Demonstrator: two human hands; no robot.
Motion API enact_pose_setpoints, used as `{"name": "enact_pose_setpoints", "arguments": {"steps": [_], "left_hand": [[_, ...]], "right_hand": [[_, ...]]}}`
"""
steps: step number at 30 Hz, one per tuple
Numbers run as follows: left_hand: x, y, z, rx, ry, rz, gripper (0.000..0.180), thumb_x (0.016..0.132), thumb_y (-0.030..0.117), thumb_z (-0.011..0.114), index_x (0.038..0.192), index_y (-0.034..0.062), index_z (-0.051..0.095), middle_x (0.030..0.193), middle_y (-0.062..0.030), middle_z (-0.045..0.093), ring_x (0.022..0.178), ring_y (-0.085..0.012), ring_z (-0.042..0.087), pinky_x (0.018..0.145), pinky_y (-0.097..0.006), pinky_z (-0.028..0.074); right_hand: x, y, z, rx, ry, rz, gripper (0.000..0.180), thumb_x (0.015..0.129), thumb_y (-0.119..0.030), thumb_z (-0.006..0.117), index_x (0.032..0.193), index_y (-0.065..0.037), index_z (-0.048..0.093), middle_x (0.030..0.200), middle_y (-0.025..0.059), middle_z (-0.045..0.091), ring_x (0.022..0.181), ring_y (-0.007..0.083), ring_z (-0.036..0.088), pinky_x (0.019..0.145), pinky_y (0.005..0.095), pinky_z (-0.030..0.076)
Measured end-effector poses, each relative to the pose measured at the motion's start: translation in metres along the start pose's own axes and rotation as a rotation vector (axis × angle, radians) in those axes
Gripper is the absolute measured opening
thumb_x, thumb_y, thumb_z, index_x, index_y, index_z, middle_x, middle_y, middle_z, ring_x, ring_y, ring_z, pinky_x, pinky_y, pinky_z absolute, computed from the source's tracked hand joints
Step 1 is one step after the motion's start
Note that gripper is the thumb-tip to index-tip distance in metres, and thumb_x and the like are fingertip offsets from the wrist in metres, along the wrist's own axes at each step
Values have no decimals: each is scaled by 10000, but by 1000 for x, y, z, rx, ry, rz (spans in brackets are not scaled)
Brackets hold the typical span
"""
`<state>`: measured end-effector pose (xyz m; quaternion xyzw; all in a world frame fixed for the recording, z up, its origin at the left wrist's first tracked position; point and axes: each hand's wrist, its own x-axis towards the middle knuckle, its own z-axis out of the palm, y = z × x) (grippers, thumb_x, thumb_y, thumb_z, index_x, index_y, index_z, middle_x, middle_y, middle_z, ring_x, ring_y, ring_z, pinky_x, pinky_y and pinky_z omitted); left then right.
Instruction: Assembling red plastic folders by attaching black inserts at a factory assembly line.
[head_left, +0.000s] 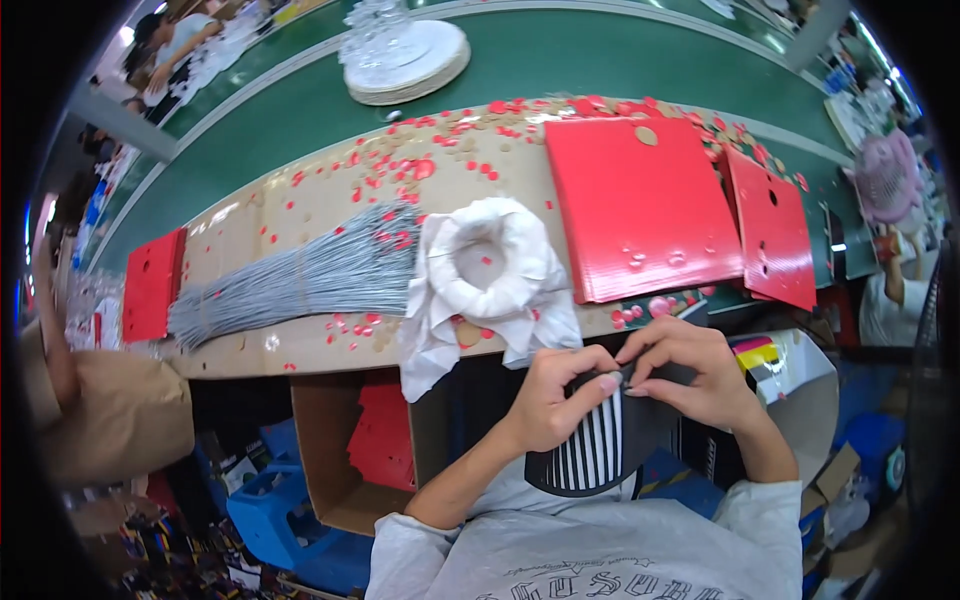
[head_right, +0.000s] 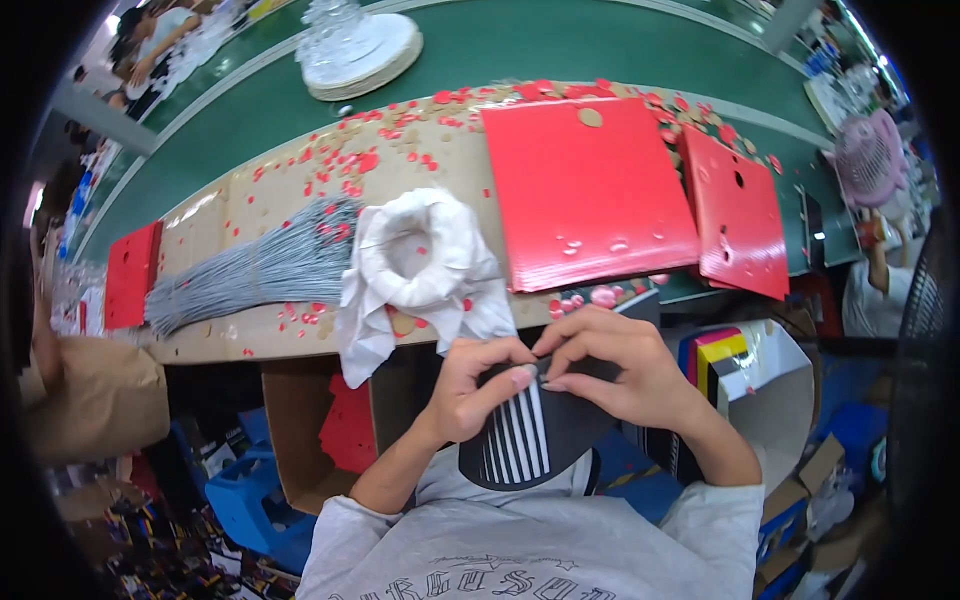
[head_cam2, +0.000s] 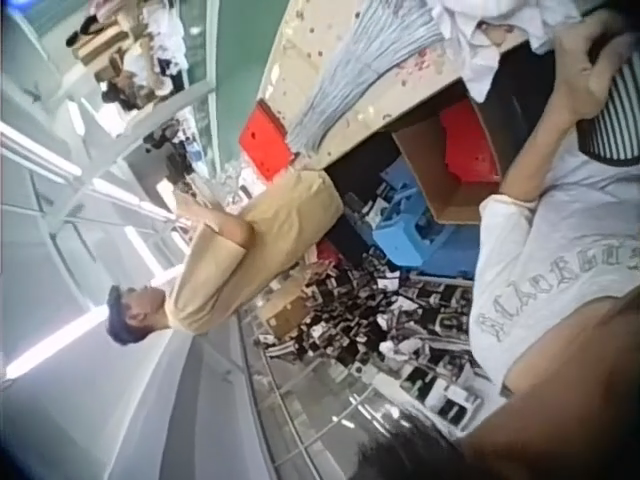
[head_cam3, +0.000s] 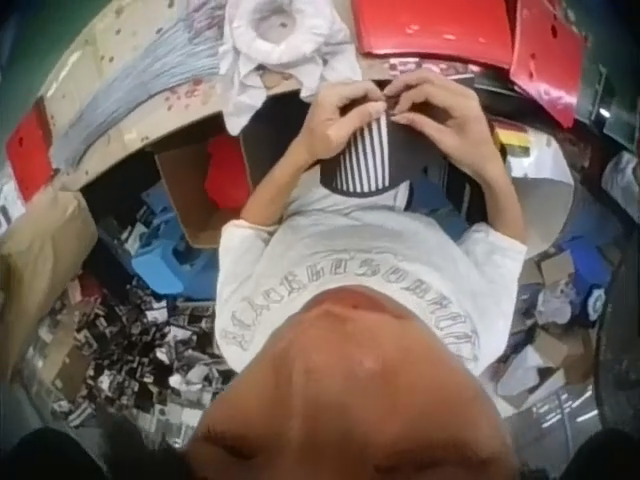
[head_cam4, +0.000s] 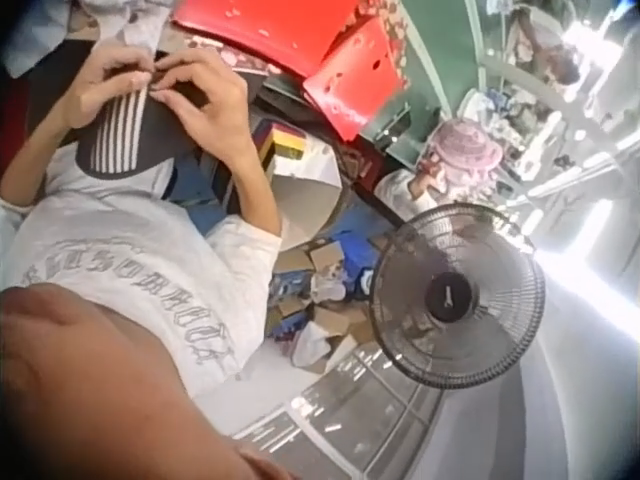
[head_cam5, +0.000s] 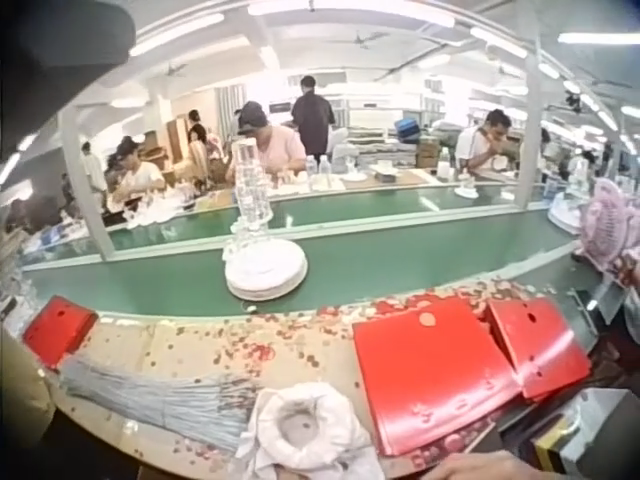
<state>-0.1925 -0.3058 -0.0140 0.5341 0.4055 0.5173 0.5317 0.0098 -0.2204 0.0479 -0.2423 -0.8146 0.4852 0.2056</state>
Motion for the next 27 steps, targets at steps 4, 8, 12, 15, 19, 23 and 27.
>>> {"name": "enact_pose_setpoints", "arguments": {"steps": [4, 8, 12, 15, 19, 23, 27], "left_hand": [[4, -4, -1, -20, 15, -120, 180, 948, 137, 590, 918, -34, 641, 640, -78, 551, 582, -113, 508, 569, -289, 412], [9, -1, 0, 289, -87, 132, 98, 844, 51, 637, 893, -34, 626, 842, -158, 633, 786, -350, 624, 715, -399, 493], [28, 10, 15, 727, -66, 374, 136, 766, 10, 674, 870, -52, 612, 1295, -261, 542, 1277, -456, 488, 1018, -493, 444], [36, 0, 20, 894, -19, 326, 184, 778, 6, 670, 930, -94, 640, 1466, -297, 438, 1432, -459, 366, 1117, -520, 381], [38, -8, 21, 1034, -35, 294, 212, 804, 25, 644, 940, -137, 647, 1455, -310, 455, 1398, -450, 413, 1118, -505, 382], [43, -7, 24, 1140, -41, 302, 241, 829, 67, 617, 926, -150, 656, 1424, -320, 489, 1358, -442, 457, 1096, -483, 398], [49, -10, 29, 1186, -23, 309, 206, 797, 57, 649, 907, -117, 643, 1431, -292, 501, 1357, -431, 469, 1058, -472, 418]], "right_hand": [[9, -5, -16, -96, -15, -125, 134, 777, 13, 767, 867, -31, 677, 1066, 101, 698, 1011, 252, 673, 884, 355, 527], [44, 6, -58, -128, 66, -72, 90, 791, -33, 762, 846, -19, 692, 1053, 100, 698, 979, 222, 677, 864, 328, 529], [98, 46, -82, -273, -67, 11, 99, 784, -92, 780, 819, -13, 730, 980, 91, 705, 916, 219, 682, 838, 330, 525], [121, 61, -88, -358, -304, 83, 91, 784, -72, 791, 827, -15, 736, 993, 83, 688, 943, 201, 663, 844, 333, 526], [137, 65, -87, -371, -401, 210, 98, 793, -91, 793, 837, -19, 742, 928, 73, 696, 881, 192, 670, 812, 323, 530], [145, 70, -89, -339, -435, 277, 106, 800, -95, 792, 849, -15, 743, 892, 76, 696, 850, 192, 673, 792, 324, 530], [146, 73, -91, -365, -439, 222, 118, 786, -109, 785, 854, -16, 758, 866, 87, 728, 794, 196, 695, 753, 329, 545]]}}
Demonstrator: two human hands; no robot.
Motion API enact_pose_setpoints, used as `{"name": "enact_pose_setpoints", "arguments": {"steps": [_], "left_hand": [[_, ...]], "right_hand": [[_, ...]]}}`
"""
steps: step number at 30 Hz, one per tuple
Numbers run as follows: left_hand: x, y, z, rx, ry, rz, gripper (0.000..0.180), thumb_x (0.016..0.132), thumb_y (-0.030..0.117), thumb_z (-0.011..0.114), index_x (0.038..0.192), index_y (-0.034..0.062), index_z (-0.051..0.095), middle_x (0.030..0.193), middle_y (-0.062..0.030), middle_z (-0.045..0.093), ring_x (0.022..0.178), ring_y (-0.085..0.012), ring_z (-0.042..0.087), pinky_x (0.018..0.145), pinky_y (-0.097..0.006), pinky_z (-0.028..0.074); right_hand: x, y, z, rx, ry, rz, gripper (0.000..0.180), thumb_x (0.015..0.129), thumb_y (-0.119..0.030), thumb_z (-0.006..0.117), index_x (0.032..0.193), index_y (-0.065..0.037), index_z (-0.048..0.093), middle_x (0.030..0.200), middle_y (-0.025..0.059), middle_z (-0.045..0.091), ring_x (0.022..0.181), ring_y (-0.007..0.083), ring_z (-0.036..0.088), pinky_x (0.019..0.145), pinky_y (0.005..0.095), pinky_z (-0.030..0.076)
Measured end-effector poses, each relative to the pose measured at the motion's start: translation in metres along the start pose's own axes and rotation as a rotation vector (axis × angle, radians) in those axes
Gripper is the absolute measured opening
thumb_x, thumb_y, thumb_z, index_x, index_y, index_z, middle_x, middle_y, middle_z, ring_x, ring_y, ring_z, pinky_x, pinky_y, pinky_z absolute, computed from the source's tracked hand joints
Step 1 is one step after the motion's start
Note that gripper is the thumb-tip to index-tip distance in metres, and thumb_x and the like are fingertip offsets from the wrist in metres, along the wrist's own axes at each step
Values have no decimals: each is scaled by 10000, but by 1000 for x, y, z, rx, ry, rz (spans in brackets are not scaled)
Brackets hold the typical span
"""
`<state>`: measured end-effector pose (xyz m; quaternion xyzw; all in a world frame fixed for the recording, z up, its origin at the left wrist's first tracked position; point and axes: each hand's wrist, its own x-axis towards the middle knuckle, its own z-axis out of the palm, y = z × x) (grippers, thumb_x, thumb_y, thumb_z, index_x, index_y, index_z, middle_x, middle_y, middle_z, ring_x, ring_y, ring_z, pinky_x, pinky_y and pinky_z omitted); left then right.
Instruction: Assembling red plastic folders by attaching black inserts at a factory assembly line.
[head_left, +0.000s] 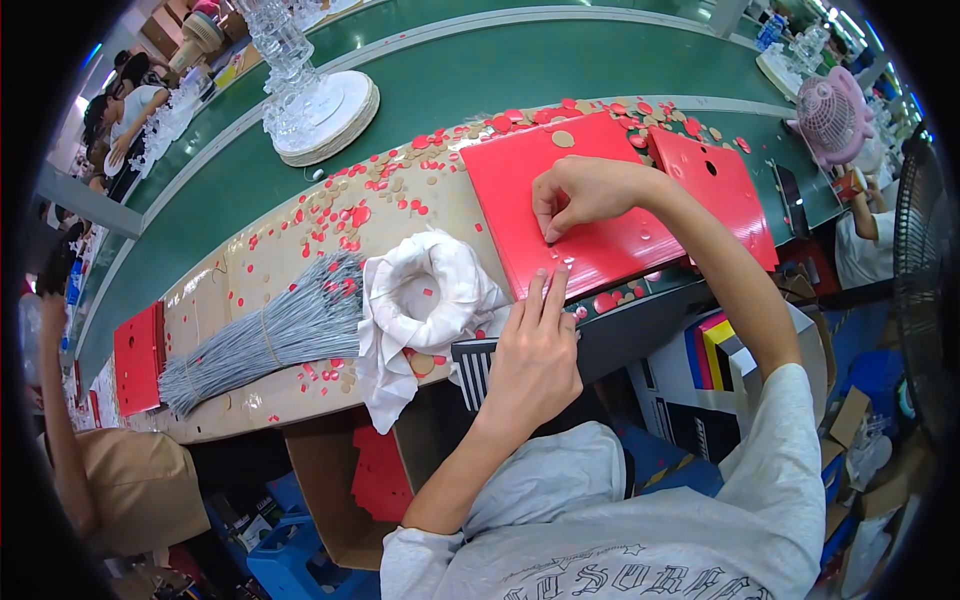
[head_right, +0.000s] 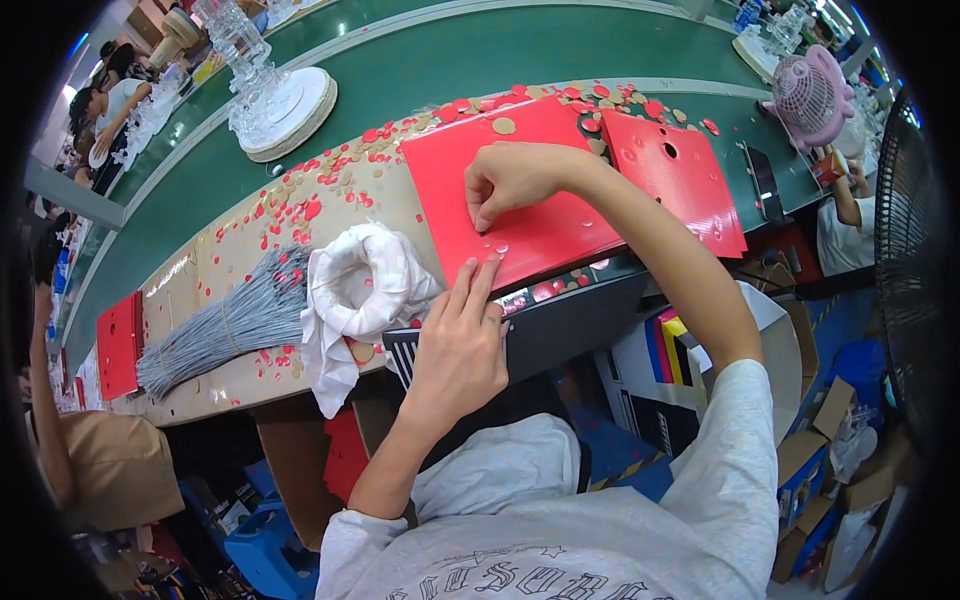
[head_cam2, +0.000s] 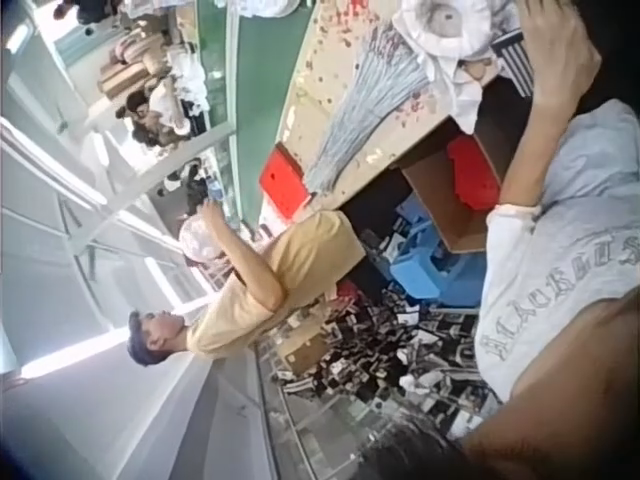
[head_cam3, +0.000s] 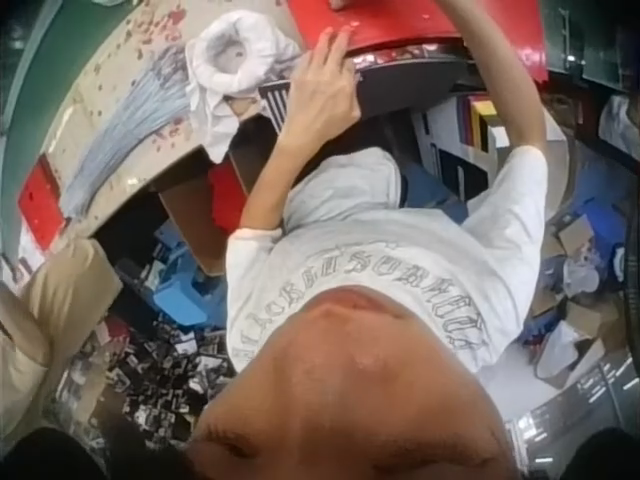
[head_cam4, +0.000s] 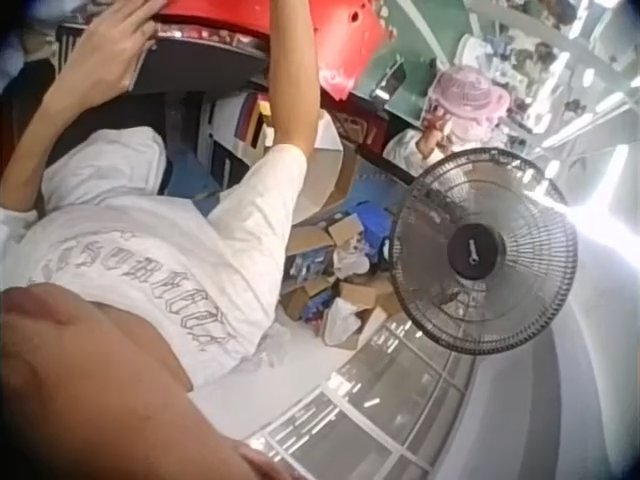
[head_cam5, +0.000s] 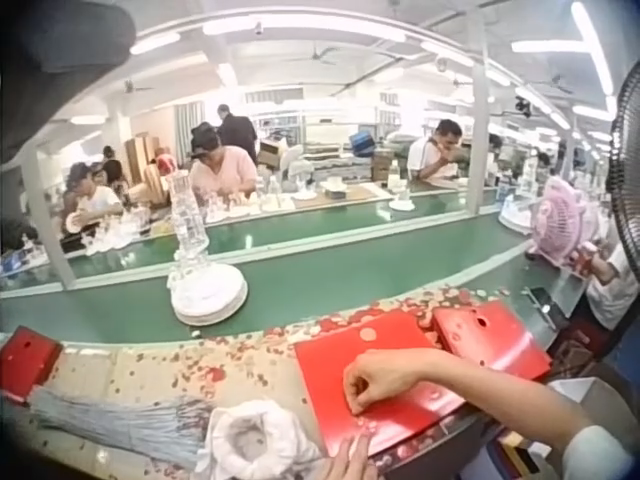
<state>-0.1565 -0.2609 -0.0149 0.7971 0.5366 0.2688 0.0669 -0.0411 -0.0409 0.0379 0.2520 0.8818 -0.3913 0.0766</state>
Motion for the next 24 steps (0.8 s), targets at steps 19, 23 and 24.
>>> {"name": "enact_pose_setpoints", "arguments": {"steps": [19, 23, 24], "left_hand": [[8, 13, 2, 169, -53, -1, 289, 881, 77, 585, 1017, -158, 684, 1366, -321, 540, 1233, -458, 530, 998, -463, 445], [9, 12, 2, 148, -24, -6, 271, 869, 62, 590, 994, -158, 687, 1343, -330, 551, 1217, -467, 534, 974, -450, 450], [8, 12, 3, 151, -16, 3, 271, 869, 62, 590, 994, -158, 687, 1343, -330, 551, 1217, -467, 534, 974, -450, 450]], "right_hand": [[-21, 45, 53, -656, 880, 14, 406, 973, -288, 630, 1309, -58, 635, 1373, 128, 575, 1277, 304, 538, 1053, 424, 444], [-22, 43, 44, -547, 817, 35, 377, 969, -279, 630, 1277, -64, 656, 1341, 127, 568, 1242, 303, 548, 1034, 425, 455], [-22, 44, 42, -509, 780, 32, 368, 966, -275, 631, 1270, -69, 662, 1329, 125, 570, 1232, 300, 553, 1029, 426, 460]]}}
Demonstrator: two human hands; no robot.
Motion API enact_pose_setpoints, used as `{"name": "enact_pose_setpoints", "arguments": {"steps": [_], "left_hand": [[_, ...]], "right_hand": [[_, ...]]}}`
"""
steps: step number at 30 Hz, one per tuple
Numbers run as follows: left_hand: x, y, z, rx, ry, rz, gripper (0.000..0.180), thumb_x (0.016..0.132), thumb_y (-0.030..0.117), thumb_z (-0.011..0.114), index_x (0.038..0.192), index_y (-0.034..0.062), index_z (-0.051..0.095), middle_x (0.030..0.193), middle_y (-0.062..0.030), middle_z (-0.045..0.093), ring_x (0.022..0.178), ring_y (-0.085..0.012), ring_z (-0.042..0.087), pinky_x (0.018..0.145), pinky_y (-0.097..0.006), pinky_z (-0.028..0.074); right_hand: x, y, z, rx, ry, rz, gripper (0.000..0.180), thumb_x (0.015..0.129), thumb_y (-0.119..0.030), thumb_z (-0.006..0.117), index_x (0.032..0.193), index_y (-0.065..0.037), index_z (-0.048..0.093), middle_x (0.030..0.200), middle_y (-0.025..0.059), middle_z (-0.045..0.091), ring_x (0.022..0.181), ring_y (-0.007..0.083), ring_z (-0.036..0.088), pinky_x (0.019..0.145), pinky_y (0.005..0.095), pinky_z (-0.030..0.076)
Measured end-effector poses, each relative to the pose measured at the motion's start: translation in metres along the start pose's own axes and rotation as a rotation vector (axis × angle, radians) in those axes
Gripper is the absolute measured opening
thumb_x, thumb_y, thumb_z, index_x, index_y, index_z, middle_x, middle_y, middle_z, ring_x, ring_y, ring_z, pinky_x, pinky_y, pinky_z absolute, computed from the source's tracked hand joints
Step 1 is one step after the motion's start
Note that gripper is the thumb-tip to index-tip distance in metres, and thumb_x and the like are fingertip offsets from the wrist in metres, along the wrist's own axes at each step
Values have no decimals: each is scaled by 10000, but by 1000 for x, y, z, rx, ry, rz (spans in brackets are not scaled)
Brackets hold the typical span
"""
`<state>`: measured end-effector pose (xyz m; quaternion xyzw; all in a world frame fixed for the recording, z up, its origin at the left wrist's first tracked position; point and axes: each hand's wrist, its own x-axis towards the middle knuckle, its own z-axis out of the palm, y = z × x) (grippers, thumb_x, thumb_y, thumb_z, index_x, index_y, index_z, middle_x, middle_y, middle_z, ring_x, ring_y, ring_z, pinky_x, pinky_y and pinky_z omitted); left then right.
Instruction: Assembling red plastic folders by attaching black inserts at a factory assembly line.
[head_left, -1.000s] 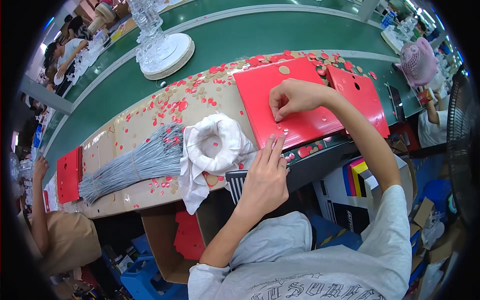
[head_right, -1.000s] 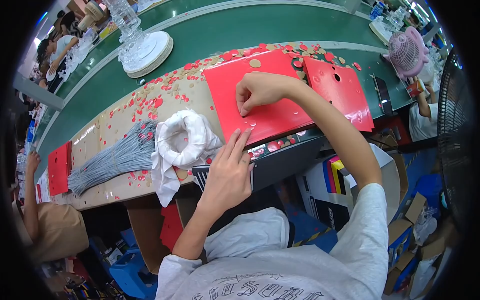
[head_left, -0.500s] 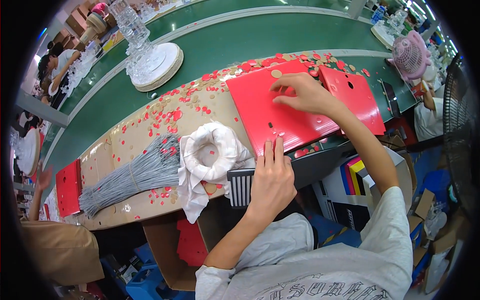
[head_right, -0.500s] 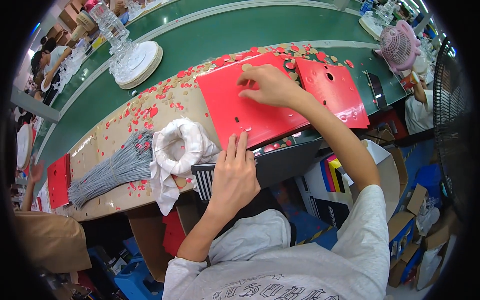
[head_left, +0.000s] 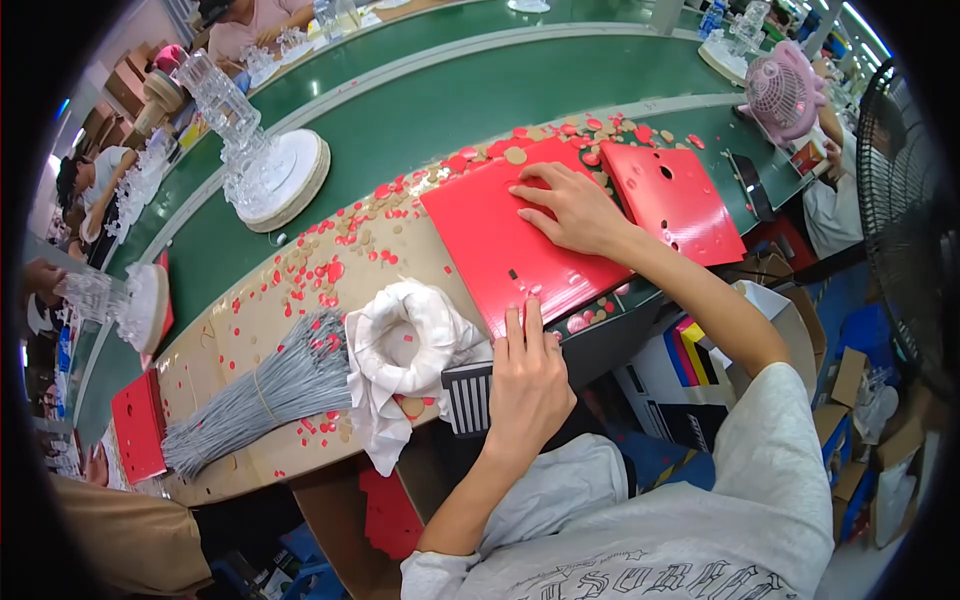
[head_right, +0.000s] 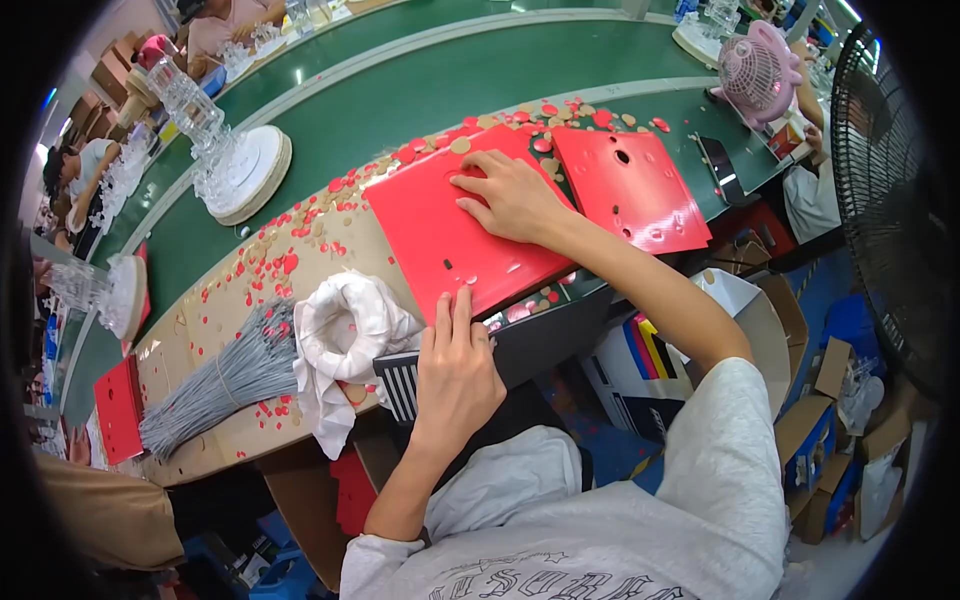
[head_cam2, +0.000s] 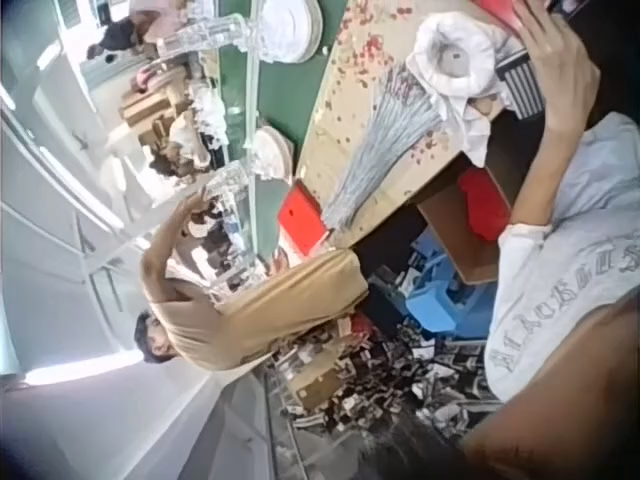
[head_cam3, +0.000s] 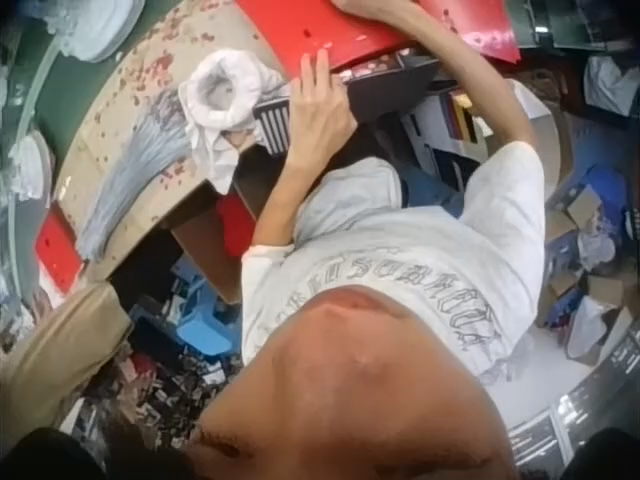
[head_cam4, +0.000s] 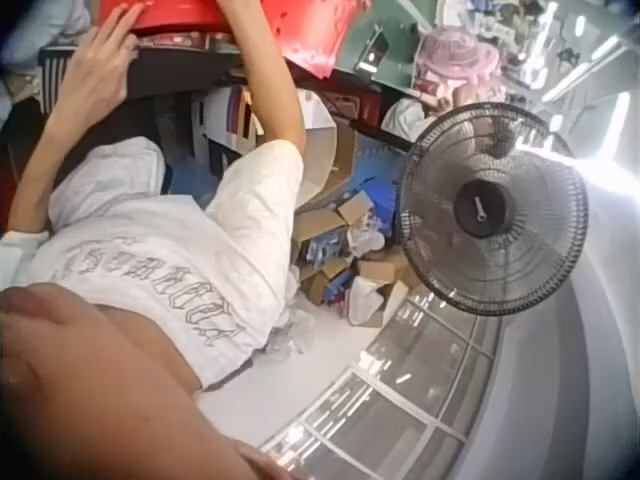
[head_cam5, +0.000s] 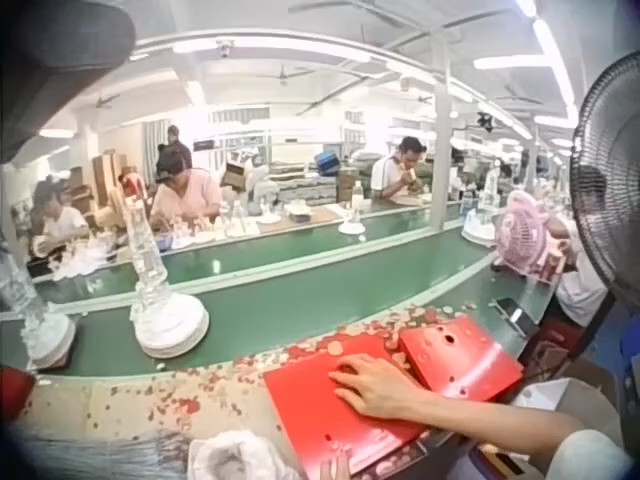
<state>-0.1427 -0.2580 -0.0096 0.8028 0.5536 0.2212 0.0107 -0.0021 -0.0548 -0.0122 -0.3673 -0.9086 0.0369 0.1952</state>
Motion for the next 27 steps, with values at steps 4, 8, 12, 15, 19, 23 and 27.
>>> {"name": "enact_pose_setpoints", "arguments": {"steps": [4, 8, 12, 15, 19, 23, 27], "left_hand": [[-3, -1, 7, -2, 11, -4, 276, 819, 53, 606, 981, -156, 685, 1336, -327, 557, 1211, -462, 541, 964, -441, 452], [-3, -2, 6, -10, 41, -11, 220, 803, 71, 647, 920, -115, 644, 1362, -308, 540, 1269, -444, 524, 949, -441, 448], [-3, -3, 5, -10, 34, -20, 216, 809, 79, 655, 924, -103, 647, 1358, -298, 544, 1280, -435, 516, 948, -449, 446], [-5, -5, 8, -6, 38, -23, 207, 808, 81, 659, 918, -94, 647, 1362, -296, 543, 1281, -431, 517, 943, -445, 446], [-4, -2, 8, -2, 58, -12, 209, 812, 84, 662, 919, -94, 644, 1365, -288, 543, 1278, -429, 519, 942, -443, 447], [-6, -4, 6, -3, 52, -24, 214, 810, 85, 669, 921, -96, 642, 1370, -282, 540, 1277, -425, 519, 950, -450, 447], [-7, -2, 9, -25, 67, -12, 232, 806, 83, 673, 936, -106, 636, 1382, -281, 528, 1270, -428, 517, 955, -449, 449]], "right_hand": [[12, 4, 8, -15, 111, -9, 329, 958, -258, 632, 1237, -92, 685, 1310, 105, 578, 1222, 306, 553, 995, 421, 488], [26, 5, 14, -90, 137, 32, 320, 951, -255, 638, 1228, -102, 686, 1268, 94, 574, 1242, 314, 531, 1001, 418, 491], [39, 13, 6, -26, 43, 49, 348, 943, -243, 639, 1257, -95, 666, 1273, 107, 558, 1248, 328, 524, 1012, 416, 483], [45, 30, 0, 88, -29, -37, 488, 873, -199, 639, 1343, -77, 594, 1397, 168, 493, 1344, 339, 454, 1127, 433, 390], [59, 54, 5, 129, -160, -12, 571, 811, -329, 651, 1312, -68, 567, 1333, 127, 546, 1273, 334, 496, 1139, 465, 352], [73, 44, 0, 64, -172, 55, 500, 788, -348, 709, 1169, -73, 537, 1131, 128, 593, 1205, 300, 561, 1120, 537, 332], [72, 31, -21, -20, -39, 11, 503, 759, -272, 768, 1167, -95, 534, 1125, 89, 630, 1130, 279, 608, 1120, 547, 329]]}}
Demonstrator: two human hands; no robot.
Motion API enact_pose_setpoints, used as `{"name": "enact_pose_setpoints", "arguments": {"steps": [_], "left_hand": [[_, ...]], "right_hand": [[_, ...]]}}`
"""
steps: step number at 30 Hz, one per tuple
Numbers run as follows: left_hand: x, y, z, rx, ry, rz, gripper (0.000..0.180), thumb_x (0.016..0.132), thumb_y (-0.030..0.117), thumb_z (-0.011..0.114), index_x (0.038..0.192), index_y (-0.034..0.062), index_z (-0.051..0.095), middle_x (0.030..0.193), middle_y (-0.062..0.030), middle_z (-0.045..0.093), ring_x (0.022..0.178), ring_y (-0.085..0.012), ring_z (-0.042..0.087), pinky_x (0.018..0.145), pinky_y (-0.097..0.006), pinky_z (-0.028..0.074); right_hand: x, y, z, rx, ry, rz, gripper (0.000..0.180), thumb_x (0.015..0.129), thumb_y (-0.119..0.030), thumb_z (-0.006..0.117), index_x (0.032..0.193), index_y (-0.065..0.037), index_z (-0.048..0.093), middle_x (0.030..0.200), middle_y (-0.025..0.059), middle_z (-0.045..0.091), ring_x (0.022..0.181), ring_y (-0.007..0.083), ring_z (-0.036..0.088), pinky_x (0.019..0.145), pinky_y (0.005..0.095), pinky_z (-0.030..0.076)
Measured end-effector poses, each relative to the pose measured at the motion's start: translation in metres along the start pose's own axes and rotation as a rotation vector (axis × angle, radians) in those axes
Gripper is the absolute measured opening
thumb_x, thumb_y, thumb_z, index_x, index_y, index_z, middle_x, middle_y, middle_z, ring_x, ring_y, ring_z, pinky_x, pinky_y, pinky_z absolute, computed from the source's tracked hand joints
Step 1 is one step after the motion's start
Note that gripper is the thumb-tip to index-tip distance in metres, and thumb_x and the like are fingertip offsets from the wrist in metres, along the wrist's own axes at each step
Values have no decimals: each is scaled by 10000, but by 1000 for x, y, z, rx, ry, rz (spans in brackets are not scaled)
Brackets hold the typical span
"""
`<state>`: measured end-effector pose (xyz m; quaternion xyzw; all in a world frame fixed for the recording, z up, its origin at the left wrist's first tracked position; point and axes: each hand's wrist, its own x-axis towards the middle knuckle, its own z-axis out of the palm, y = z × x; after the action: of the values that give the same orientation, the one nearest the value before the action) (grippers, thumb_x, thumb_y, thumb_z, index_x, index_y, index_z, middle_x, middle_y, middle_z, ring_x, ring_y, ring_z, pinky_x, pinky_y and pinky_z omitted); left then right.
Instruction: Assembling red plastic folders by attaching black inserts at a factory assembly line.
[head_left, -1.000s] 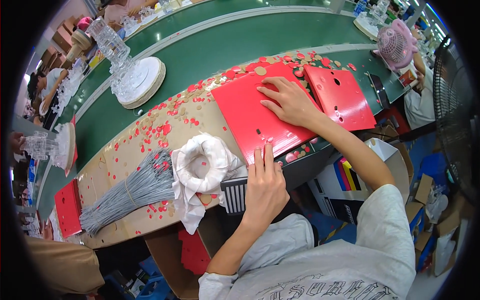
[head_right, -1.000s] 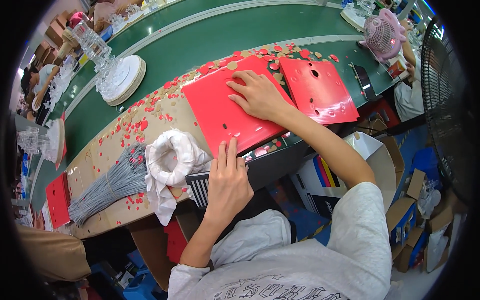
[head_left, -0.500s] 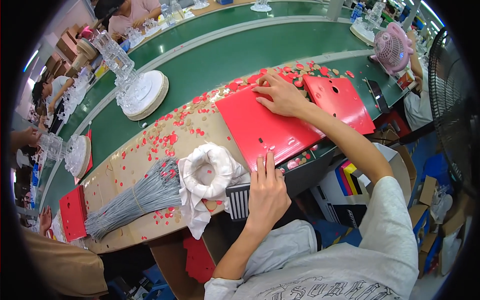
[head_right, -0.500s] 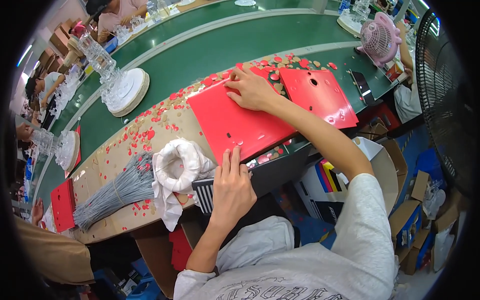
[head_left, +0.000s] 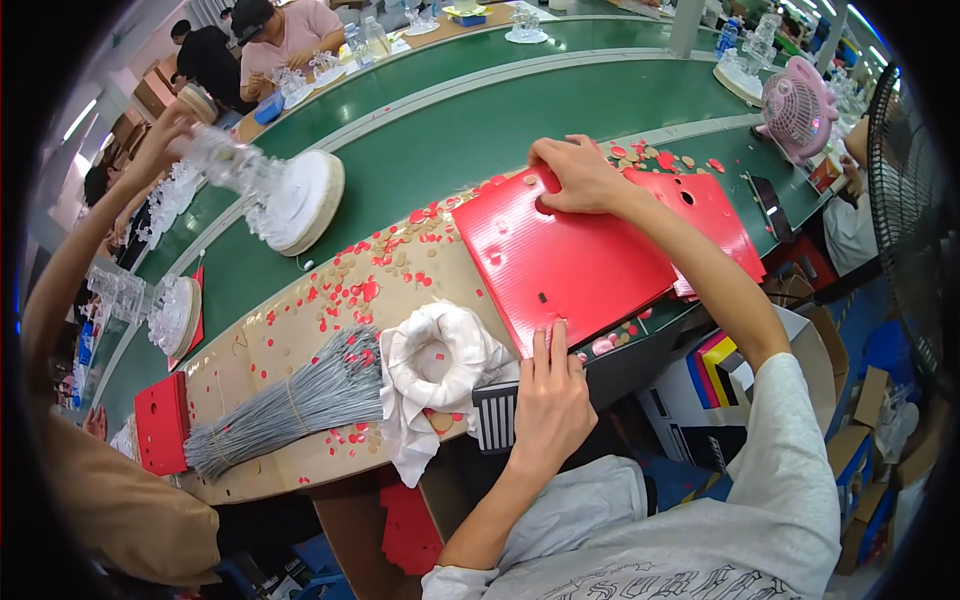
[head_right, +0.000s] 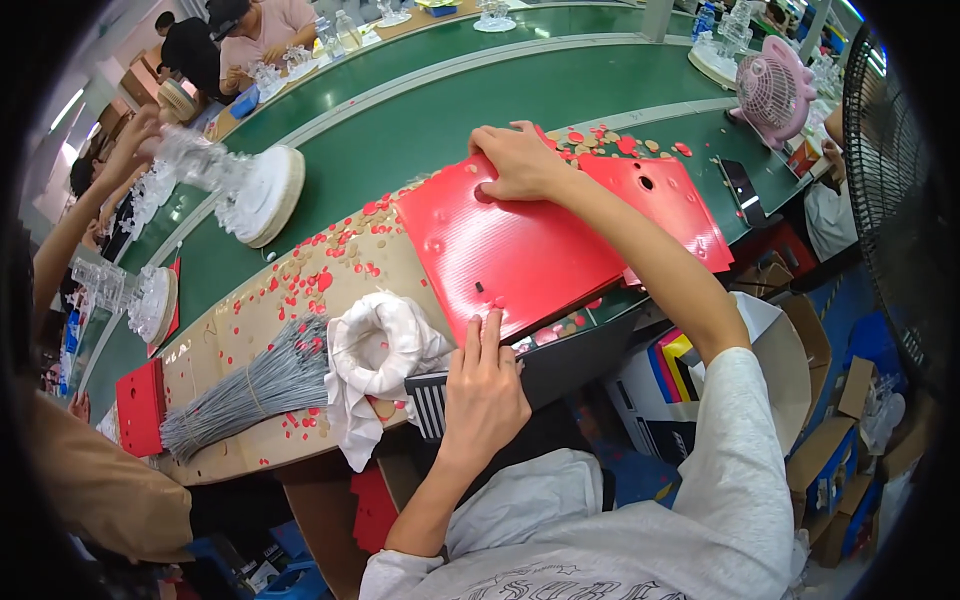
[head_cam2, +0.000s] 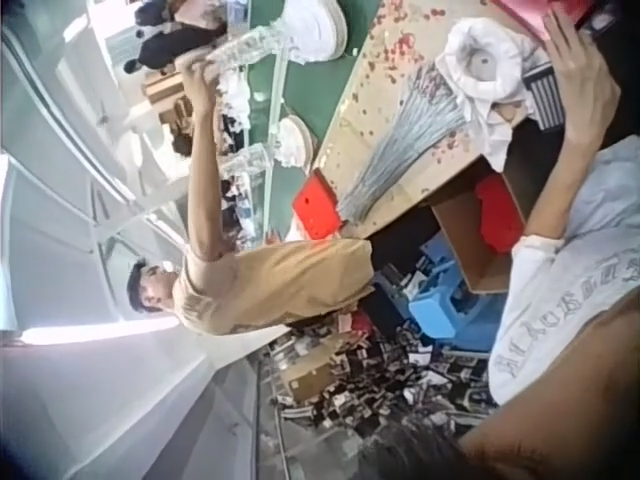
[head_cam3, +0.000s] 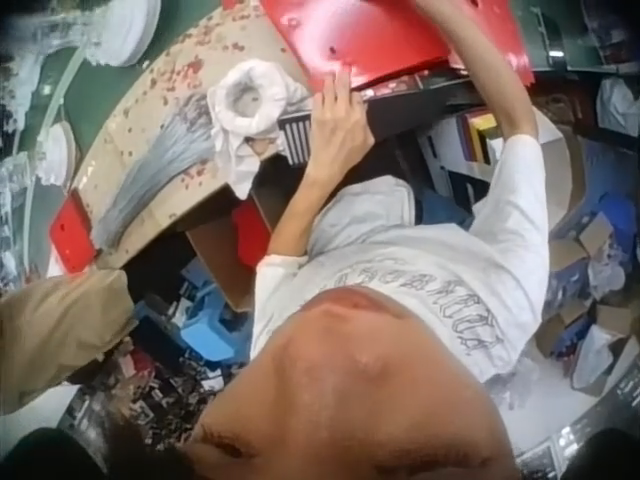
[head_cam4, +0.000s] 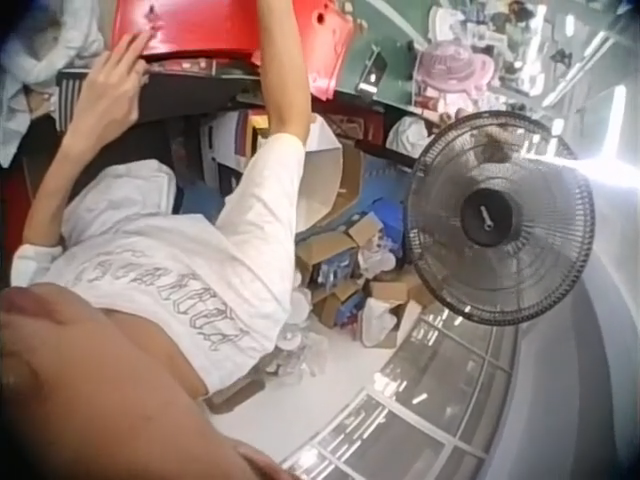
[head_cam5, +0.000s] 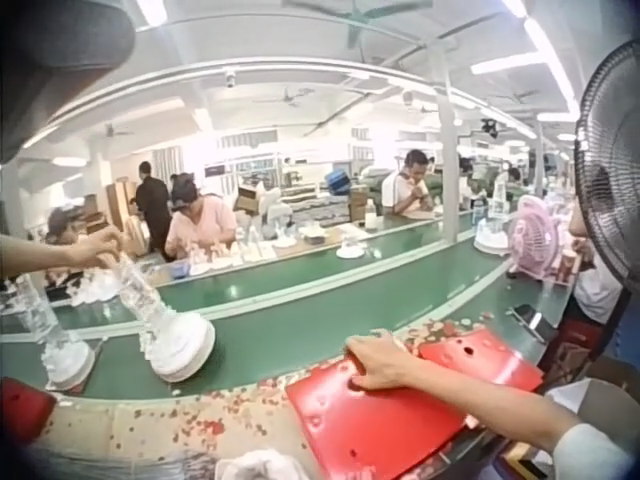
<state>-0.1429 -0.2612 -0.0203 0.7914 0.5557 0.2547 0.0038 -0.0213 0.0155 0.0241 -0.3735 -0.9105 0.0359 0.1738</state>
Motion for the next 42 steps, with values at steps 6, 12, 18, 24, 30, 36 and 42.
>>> {"name": "enact_pose_setpoints", "arguments": {"steps": [6, 12, 18, 24, 30, 36, 42], "left_hand": [[-2, 1, -18, -141, -36, 38, 220, 803, 48, 675, 961, -90, 606, 1457, -268, 490, 1361, -453, 463, 995, -475, 436], [-18, -2, -59, -337, -52, 70, 105, 798, 3, 663, 867, -36, 593, 1323, -218, 603, 1180, -415, 589, 929, -457, 466], [-19, -18, -75, -598, -155, 95, 124, 799, 17, 661, 896, -15, 591, 952, -154, 637, 898, -358, 611, 814, -437, 463], [-19, -24, -74, -691, -94, 12, 70, 822, 2, 623, 865, -28, 577, 819, -173, 587, 774, -378, 569, 737, -431, 442], [-20, -26, -74, -745, -51, -195, 100, 906, 41, 557, 846, -38, 560, 763, -161, 545, 704, -314, 545, 645, -370, 420], [-22, -30, -76, -812, -51, -365, 189, 950, 96, 535, 819, -40, 543, 699, -127, 477, 629, -225, 450, 600, -333, 360], [-23, -37, -76, -879, -54, -365, 197, 952, 103, 538, 832, -53, 552, 671, -121, 452, 615, -214, 433, 593, -328, 347]], "right_hand": [[-16, -9, -46, -49, 388, -206, 304, 737, -128, 780, 996, -121, 620, 1053, 52, 662, 1054, 286, 628, 1114, 543, 363], [-54, 115, -111, -129, 420, 39, 264, 807, -261, 724, 1020, -115, 671, 879, 92, 693, 869, 273, 664, 822, 382, 520], [-140, 189, -87, 298, -4, 531, 194, 807, -63, 647, 1000, -46, 645, 837, 44, 656, 692, 108, 615, 673, 272, 509], [-137, 186, -51, 284, -28, 559, 203, 747, -17, 680, 943, -26, 628, 833, 55, 652, 682, 132, 634, 609, 288, 529], [-135, 190, -45, 192, -99, 526, 292, 744, -64, 716, 1024, 16, 686, 926, 90, 697, 815, 209, 690, 708, 340, 571], [-132, 175, -51, 86, 69, 522, 307, 777, -123, 747, 1039, 3, 647, 1062, 136, 736, 1048, 273, 705, 930, 357, 541], [-131, -36, -62, 365, 103, -218, 235, 851, -128, 728, 1066, -44, 680, 1136, 123, 691, 1129, 283, 649, 991, 402, 504]]}}
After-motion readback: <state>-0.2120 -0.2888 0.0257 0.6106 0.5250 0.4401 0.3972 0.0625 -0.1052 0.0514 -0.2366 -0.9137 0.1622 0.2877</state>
